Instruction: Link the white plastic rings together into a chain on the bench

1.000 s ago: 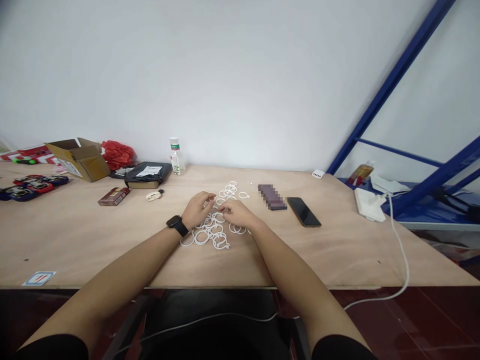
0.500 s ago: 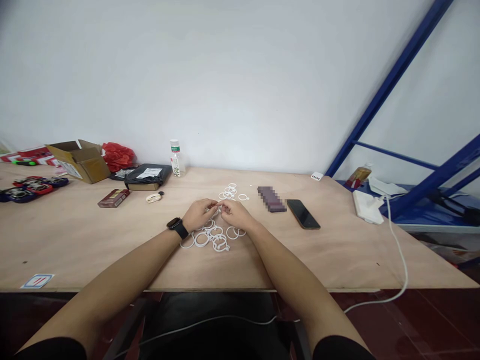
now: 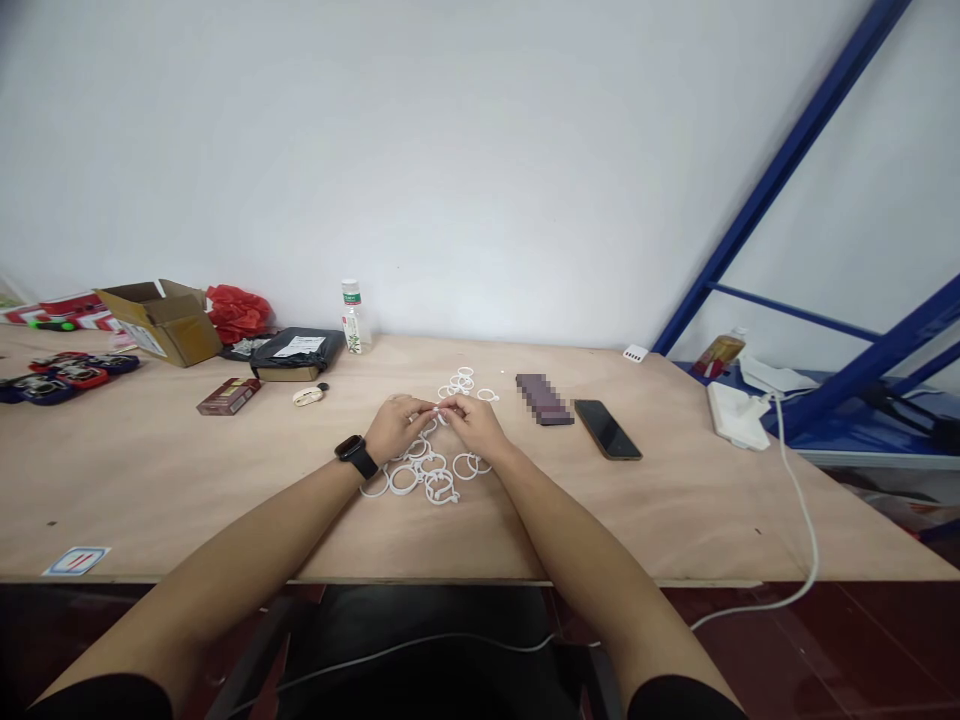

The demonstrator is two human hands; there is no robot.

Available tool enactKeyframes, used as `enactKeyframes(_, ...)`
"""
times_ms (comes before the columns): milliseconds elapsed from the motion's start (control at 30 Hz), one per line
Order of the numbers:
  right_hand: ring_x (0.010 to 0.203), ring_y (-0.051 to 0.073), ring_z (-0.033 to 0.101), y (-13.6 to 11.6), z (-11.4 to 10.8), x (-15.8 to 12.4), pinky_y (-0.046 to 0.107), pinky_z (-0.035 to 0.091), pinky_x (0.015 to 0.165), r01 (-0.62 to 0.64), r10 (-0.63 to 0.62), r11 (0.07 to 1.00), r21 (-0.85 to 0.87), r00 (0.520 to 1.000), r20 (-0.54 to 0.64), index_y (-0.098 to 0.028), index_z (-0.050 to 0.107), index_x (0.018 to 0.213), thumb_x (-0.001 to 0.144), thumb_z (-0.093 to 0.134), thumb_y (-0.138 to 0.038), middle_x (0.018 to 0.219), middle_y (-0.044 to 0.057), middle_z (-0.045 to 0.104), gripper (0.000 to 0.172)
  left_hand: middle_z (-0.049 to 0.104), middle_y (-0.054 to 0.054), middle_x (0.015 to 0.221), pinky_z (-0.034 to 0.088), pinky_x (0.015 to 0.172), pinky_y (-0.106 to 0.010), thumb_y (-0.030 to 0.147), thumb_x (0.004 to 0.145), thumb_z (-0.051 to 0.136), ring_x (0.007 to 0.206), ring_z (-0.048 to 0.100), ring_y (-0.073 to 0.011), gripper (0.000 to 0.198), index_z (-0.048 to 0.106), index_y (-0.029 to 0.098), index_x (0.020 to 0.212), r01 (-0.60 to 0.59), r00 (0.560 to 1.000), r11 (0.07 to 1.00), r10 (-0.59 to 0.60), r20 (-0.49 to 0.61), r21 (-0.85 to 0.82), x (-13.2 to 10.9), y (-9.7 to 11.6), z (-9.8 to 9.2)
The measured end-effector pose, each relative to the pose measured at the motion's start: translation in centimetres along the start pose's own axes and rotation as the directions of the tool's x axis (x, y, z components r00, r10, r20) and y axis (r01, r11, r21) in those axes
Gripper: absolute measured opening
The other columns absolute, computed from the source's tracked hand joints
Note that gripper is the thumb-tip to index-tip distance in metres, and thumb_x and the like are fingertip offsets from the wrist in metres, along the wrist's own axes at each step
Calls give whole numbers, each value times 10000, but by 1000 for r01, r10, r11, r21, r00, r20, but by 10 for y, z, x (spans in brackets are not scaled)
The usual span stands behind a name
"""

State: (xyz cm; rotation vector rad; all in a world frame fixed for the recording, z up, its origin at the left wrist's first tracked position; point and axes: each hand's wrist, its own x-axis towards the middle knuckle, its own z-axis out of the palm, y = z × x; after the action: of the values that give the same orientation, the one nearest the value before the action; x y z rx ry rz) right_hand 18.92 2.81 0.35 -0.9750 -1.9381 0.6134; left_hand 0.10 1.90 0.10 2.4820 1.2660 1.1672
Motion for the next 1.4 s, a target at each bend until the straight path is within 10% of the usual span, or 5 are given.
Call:
enactKeyframes(367,590,123,561,-8,7,-1,237,462,552,-49,50,989,137,999,-7,-182,634,913,817,581,-322,726,7,634,178,748,-40,898,428,905,-383,373,932,521,844,663,-193,247,726,236,931,33,999,998,-31,-28,46,1,5,-2)
enactKeyframes(667,741,171,605,15,-15,8,327,489,767,-8,-51,946,-325,984,-172,-220,689,1011,823,568,-210,998,62,683,223,718,-64,1029,440,900,-397,345,910,524,982,630,-235,252,697,223,1047,130,991,980,-130,-7,149,2,-5,-1)
enactKeyframes(833,856,190,629,19,-20,8,327,484,794,-1,-27,937,-348,997,-75,-218,707,987,840,567,-191,967,57,693,204,720,-71,942,432,851,-405,276,843,543,940,628,-257,215,729,238,943,225,958,928,-266,107,296,-2,-10,1)
enactKeyframes(1067,944,192,618,6,4,0,304,465,818,227,-102,919,-321,927,362,-225,703,1039,788,591,-66,1015,58,682,318,728,-46,894,413,843,-407,227,763,583,892,641,-255,199,740,265,878,207,937,937,-273,219,283,-4,-4,2)
enactKeyframes(1400,795,162,604,5,-1,1,264,418,711,77,-3,948,-309,972,234,-190,666,914,895,547,-205,857,36,689,122,743,-25,997,472,847,-287,265,882,527,882,668,-170,254,731,233,1029,148,971,989,-150,186,26,1,-5,1)
